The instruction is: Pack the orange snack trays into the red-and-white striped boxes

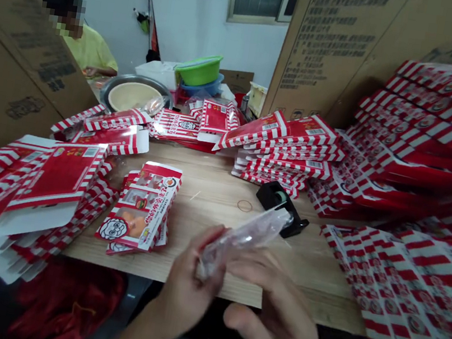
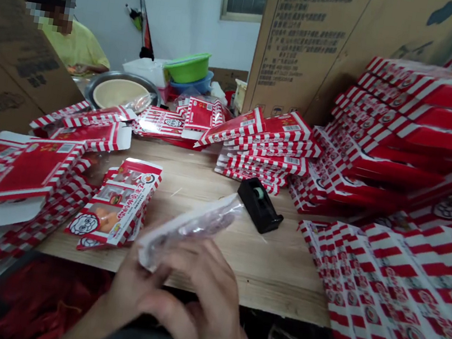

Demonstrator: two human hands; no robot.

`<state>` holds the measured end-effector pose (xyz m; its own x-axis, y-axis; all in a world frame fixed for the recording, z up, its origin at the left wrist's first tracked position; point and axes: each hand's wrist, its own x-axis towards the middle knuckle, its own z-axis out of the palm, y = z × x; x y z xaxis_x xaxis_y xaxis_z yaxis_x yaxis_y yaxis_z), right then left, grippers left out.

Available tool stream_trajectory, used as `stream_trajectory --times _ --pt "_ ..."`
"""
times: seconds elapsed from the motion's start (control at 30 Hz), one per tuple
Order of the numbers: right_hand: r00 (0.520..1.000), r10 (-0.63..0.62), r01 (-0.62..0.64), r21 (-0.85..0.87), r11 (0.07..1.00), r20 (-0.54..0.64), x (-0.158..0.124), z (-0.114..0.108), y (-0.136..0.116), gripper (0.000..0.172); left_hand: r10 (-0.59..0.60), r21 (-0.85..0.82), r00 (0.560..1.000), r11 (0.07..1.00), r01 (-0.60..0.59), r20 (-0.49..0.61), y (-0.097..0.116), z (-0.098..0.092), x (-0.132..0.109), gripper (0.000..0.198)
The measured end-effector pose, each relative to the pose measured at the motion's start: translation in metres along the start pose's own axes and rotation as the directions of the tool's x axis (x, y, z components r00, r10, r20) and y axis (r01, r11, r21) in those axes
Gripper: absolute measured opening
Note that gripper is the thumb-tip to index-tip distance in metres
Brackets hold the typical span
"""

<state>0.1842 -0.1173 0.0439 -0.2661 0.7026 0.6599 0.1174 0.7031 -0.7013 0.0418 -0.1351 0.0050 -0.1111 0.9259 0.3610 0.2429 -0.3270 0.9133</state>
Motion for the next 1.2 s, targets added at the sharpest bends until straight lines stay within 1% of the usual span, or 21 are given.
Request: stream_trajectory --times 0.03,0.07,0.1,0.13,0.17,0.23,0.27,0.3,0.4,0.5,0.6,0.67,0.73,0.77,0.8,0.87,0.9,0.97,1.03,1.1,1.2 --pt "0.999 -0.025 0.022 -0.064 0.998 -0.046 0.000 0.000 0.005 0.030 -0.071 -0.013 0.992 0.997 0.070 -0.105 -0.008 -0.005 0.003 0.041" --pt "0.986 -0.033 0.011 -0.135 0.991 -0.162 0.000 0.000 0.011 0.035 -0.139 -0.027 0.969 0.990 0.137 -0.204 -0.015 -0.011 0.006 0.039" --pt "0.955 -0.026 -0.027 -0.174 0.984 -0.296 0.000 -0.001 0.018 0.039 -0.201 -0.053 0.932 0.980 0.194 -0.301 -0.023 -0.018 0.009 0.039" --pt "0.919 0.007 -0.076 -0.160 0.984 -0.394 0.000 -0.002 0.024 0.039 -0.244 -0.086 0.894 0.970 0.228 -0.377 -0.030 -0.024 0.010 0.040" --pt "0.900 0.063 -0.117 -0.101 0.988 -0.431 0.000 -0.002 0.030 0.038 -0.265 -0.120 0.867 0.964 0.236 -0.421 -0.036 -0.029 0.010 0.042" --pt "0.922 0.176 -0.169 0.053 0.984 -0.345 -0.001 0.002 0.037 0.035 -0.283 -0.199 0.848 0.956 0.214 -0.449 -0.045 -0.034 0.008 0.044" --pt "0.939 0.196 -0.176 0.094 0.980 -0.284 -0.002 0.005 0.038 0.036 -0.286 -0.231 0.847 0.952 0.199 -0.447 -0.047 -0.035 0.007 0.045" --pt "0.951 0.184 -0.164 0.102 0.981 -0.248 -0.004 0.008 0.039 0.037 -0.287 -0.253 0.855 0.948 0.191 -0.433 -0.048 -0.034 0.006 0.046" --pt "0.969 0.066 -0.061 0.027 0.998 -0.239 -0.009 0.013 0.040 0.042 -0.241 -0.232 0.882 0.960 0.156 -0.406 -0.044 -0.028 0.009 0.040" --pt "0.981 0.026 -0.037 -0.056 0.998 -0.190 -0.015 0.009 0.045 0.032 -0.163 -0.161 0.899 0.981 0.105 -0.406 -0.034 -0.022 0.019 0.029" --pt "0.978 0.096 -0.106 -0.045 0.993 -0.188 -0.019 0.004 0.047 0.014 -0.071 -0.107 0.940 0.994 0.037 -0.333 -0.023 -0.016 0.030 0.020" --pt "0.963 0.182 -0.182 0.023 0.983 -0.197 -0.018 0.005 0.045 0.017 -0.029 -0.124 0.962 0.992 -0.005 -0.271 -0.016 -0.014 0.035 0.021" --pt "0.934 0.270 -0.244 0.133 0.961 -0.235 -0.014 0.008 0.042 0.010 -0.069 -0.238 0.981 0.971 0.024 -0.182 -0.012 -0.017 0.038 0.023" --pt "0.917 0.305 -0.259 0.198 0.945 -0.258 -0.012 0.009 0.040 0.010 -0.106 -0.323 0.989 0.944 0.066 -0.108 -0.012 -0.020 0.039 0.024" --pt "0.906 0.330 -0.265 0.254 0.930 -0.263 -0.009 0.010 0.039 0.020 -0.133 -0.408 0.991 0.906 0.117 -0.012 -0.012 -0.024 0.039 0.027" --pt "0.913 0.345 -0.265 0.327 0.907 -0.216 -0.004 0.011 0.039 0.032 -0.140 -0.529 0.970 0.817 0.228 0.201 -0.013 -0.033 0.040 0.040" --pt "0.924 0.336 -0.260 0.347 0.901 -0.181 -0.003 0.010 0.040 0.030 -0.130 -0.550 0.948 0.788 0.277 0.291 -0.014 -0.039 0.041 0.043" --pt "0.944 0.299 -0.228 0.379 0.897 -0.139 -0.002 0.008 0.042 0.025 -0.129 -0.523 0.906 0.780 0.344 0.403 -0.017 -0.047 0.044 0.037" --pt "0.950 0.272 -0.189 0.413 0.891 -0.152 -0.003 0.006 0.044 0.025 -0.148 -0.464 0.874 0.800 0.381 0.463 -0.017 -0.052 0.049 0.028" --pt "0.959 0.258 -0.186 0.424 0.886 -0.120 -0.005 0.003 0.045 0.021 -0.171 -0.417 0.854 0.814 0.403 0.492 -0.016 -0.054 0.056 0.020" --pt "0.971 0.236 -0.192 0.442 0.876 -0.045 -0.006 0.000 0.041 0.015 -0.134 -0.418 0.866 0.833 0.362 0.481 -0.013 -0.050 0.064 0.014"
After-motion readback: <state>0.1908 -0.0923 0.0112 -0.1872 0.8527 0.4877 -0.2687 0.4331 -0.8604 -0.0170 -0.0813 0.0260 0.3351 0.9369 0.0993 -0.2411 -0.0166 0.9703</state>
